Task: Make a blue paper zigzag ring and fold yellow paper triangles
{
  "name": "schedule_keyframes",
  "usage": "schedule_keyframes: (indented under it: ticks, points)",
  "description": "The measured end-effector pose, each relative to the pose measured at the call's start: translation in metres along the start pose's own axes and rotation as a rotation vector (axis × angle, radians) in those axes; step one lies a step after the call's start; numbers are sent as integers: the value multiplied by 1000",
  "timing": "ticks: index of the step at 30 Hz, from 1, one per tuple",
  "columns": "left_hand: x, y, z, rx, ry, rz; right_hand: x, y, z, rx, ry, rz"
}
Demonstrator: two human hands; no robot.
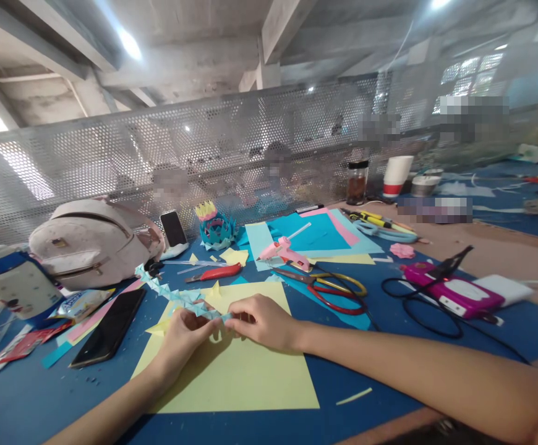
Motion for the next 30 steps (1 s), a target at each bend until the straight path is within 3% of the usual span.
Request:
schedule_keyframes:
  ticks: [6,14,20,23,26,30]
  points:
    - [2,-4,-1,43,-23,-48,0,-1,0,4,-15,3]
    - [-4,-19,-5,220,-78,-80,-5,1,-1,-26,-42,35]
    - [0,-12,-4,128,-10,-53,-6,-1,0,28,-27,35]
    - [1,-3,-2,53,-17,-40,-1,13,4,18,89,-207]
    - [2,3,0,0,-36,-22,1,36,7,-21,222,-601]
    - [-4,3,-1,11,-118,-73,-21,69,12,-90,120,-1015]
Point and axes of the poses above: each hand's wrist, its own z-axis towards the middle knuckle, its own y-axis out of the back of the hand, x = y × z, the point moved 9 cm from there along z, towards the middle knuckle, and after that the axes turned 3 degrees about y, right-handed, at the moved point
